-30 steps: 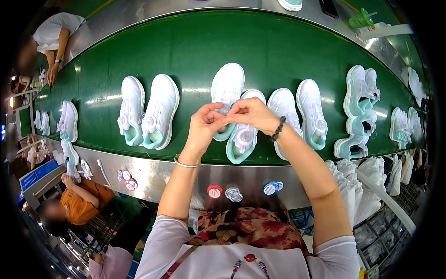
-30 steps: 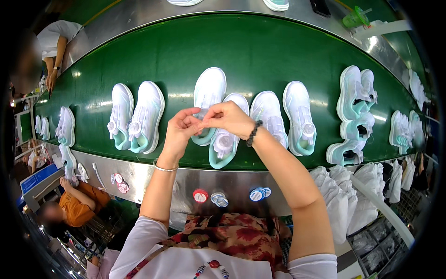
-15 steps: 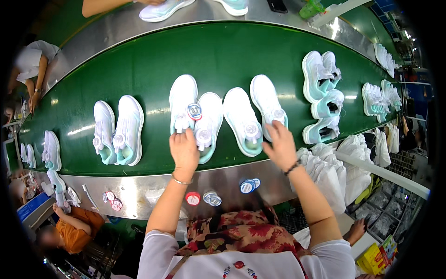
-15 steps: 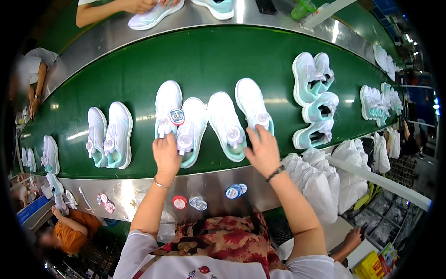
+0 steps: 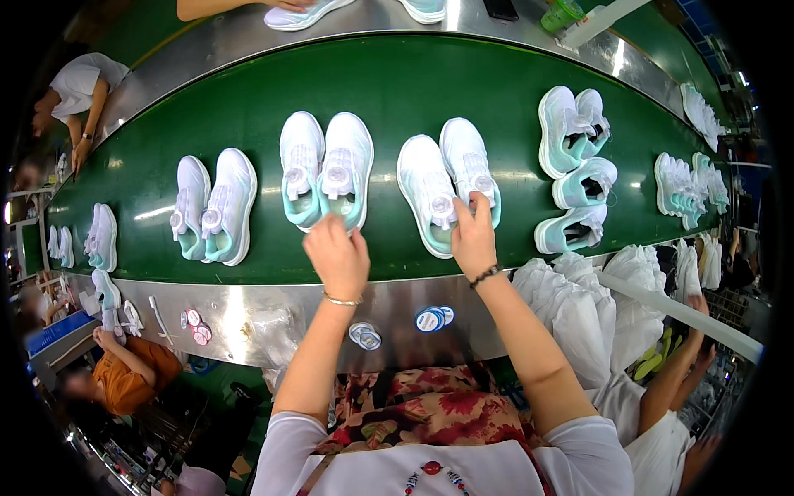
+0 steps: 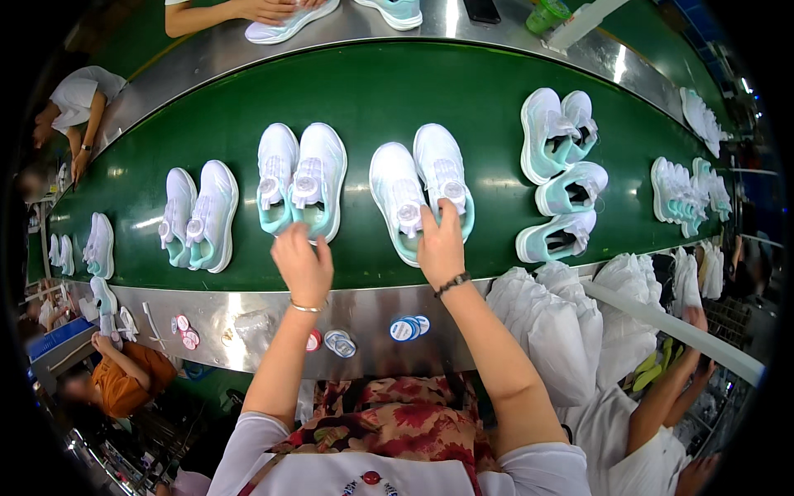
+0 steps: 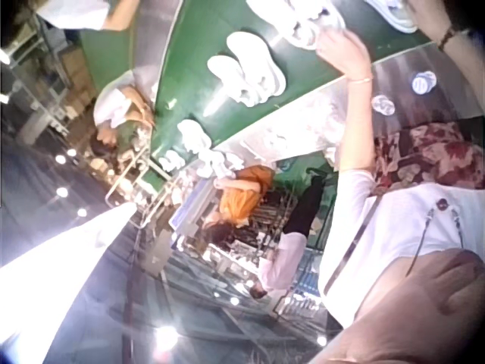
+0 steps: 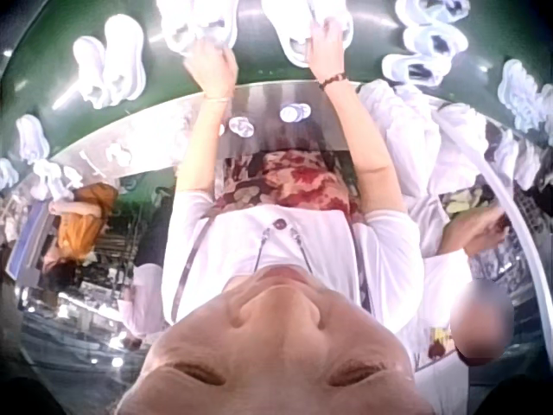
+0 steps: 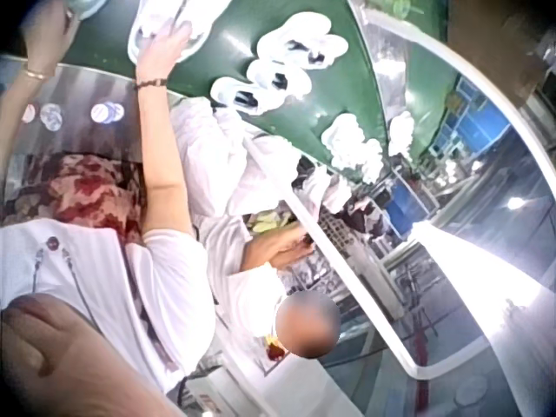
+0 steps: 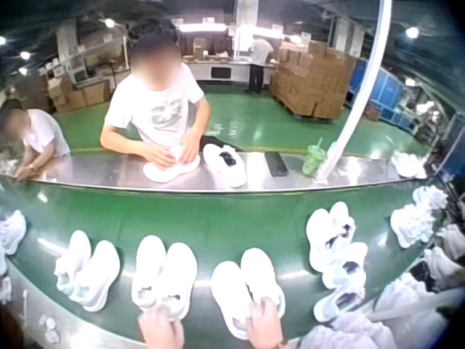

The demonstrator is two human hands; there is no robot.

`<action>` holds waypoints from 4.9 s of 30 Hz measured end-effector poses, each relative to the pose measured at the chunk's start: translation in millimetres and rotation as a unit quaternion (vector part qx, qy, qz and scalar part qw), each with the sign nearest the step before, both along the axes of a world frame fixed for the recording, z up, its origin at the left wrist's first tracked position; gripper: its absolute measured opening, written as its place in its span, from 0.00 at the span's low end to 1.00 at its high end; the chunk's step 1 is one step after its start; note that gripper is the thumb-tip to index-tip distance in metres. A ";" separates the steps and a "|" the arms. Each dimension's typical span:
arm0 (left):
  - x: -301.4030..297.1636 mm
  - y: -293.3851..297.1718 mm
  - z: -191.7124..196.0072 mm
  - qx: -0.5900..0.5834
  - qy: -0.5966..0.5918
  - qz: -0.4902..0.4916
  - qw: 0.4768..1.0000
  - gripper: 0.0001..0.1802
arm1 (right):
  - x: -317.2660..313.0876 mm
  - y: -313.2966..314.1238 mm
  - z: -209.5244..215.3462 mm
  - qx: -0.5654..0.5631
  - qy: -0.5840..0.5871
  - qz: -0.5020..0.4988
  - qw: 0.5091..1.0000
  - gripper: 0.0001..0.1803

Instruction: The person takes labels from a box and plastic bags, and attaches them to shoes on a conveyor belt.

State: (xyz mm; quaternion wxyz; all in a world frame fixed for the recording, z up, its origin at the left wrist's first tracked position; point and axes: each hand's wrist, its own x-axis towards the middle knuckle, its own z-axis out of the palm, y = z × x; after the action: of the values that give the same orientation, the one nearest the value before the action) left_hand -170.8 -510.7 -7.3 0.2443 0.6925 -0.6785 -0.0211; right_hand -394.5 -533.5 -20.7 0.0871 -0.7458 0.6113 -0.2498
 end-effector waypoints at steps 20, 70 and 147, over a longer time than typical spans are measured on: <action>-152.9 -1.0 -22.6 0.038 0.039 -0.259 0.964 0.15 | -96.1 -26.3 13.8 0.265 -0.635 -0.166 0.707 0.05; -183.8 -50.2 6.1 0.019 -0.014 -0.218 0.976 0.06 | -135.8 -149.6 88.0 0.121 -0.785 -0.024 0.607 0.12; -58.0 -17.8 134.4 -0.121 -0.107 -0.117 0.980 0.11 | 16.9 -84.9 169.8 -0.090 -0.003 0.274 0.958 0.05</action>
State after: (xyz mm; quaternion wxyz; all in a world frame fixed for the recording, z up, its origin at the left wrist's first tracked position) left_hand -228.8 -528.6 127.1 0.2483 0.5721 -0.7744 0.1065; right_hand -377.6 -618.4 149.2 0.0870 -0.8886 0.3583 -0.2727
